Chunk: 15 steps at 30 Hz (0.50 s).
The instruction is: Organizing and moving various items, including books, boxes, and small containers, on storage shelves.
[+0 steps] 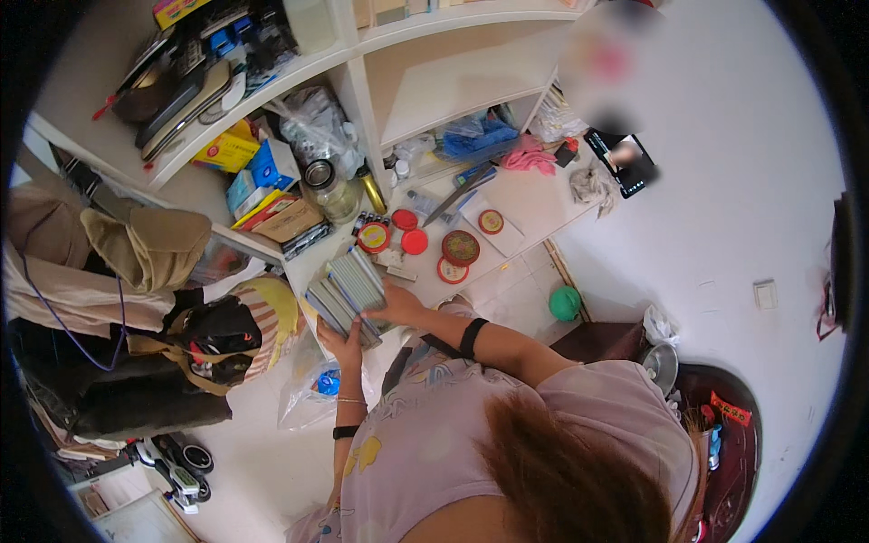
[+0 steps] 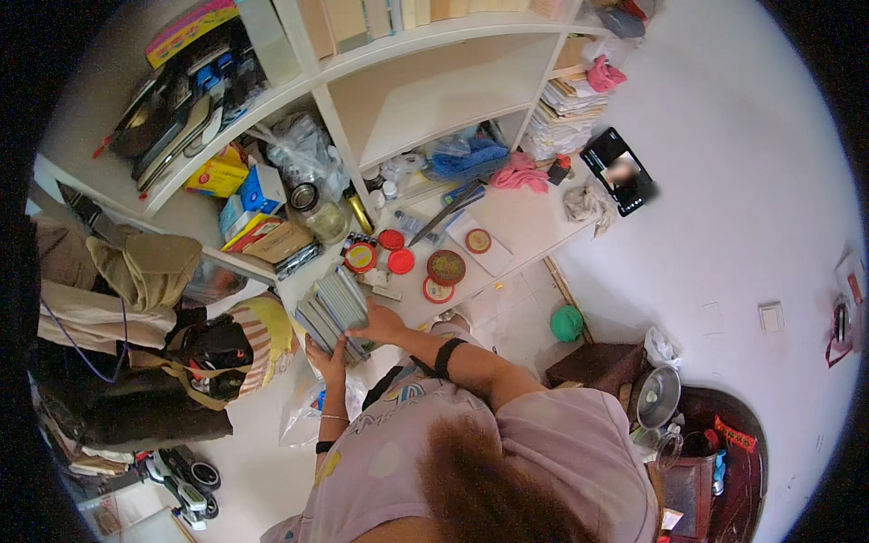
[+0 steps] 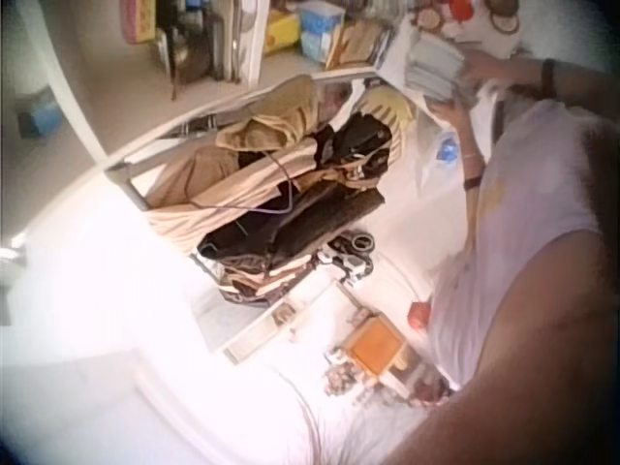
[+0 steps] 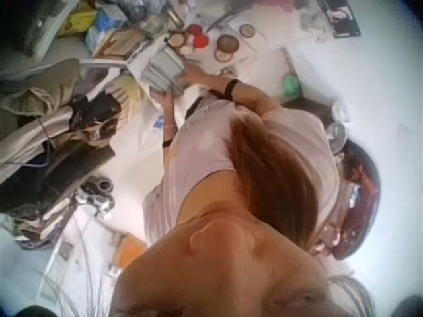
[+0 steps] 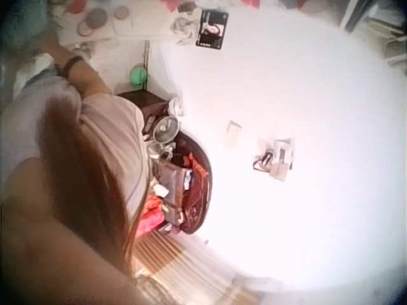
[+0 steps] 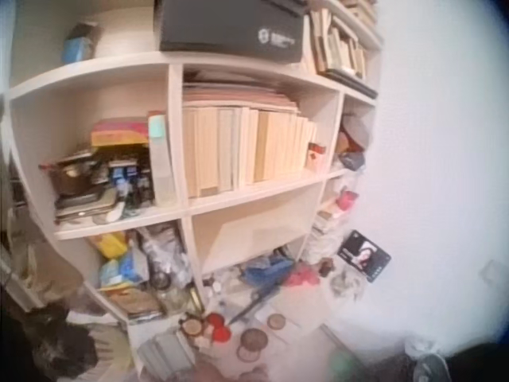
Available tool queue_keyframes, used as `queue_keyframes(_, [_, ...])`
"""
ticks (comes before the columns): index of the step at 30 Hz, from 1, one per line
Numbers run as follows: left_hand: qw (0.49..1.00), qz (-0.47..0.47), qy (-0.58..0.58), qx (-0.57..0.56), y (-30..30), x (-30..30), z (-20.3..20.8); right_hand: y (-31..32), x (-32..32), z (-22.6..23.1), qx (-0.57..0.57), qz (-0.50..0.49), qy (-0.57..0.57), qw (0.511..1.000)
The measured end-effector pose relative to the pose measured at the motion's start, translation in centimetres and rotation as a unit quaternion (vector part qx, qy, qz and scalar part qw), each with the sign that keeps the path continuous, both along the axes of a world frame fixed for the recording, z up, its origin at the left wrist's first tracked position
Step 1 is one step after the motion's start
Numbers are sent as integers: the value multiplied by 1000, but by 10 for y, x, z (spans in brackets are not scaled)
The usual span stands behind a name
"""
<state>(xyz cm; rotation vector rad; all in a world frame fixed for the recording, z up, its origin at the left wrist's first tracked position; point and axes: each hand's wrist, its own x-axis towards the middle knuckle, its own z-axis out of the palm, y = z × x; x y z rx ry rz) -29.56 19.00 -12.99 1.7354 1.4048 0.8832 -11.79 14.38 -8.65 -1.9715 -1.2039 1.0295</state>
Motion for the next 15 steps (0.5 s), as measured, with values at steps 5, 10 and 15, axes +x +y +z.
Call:
queue_keyframes(5, [999, 8, -22, -23, 7, -3, 5, 9, -15, -1, -8, 32, -7, 999])
queue_keyframes(10, [999, 10, -40, -6, 6, -10, 26, 14, -19, 0, -8, 33, 9, 999])
queue_keyframes(15, [941, 49, -304, -143, 13, -18, 7, 15, -21, 2, -47, 5, -54, 997])
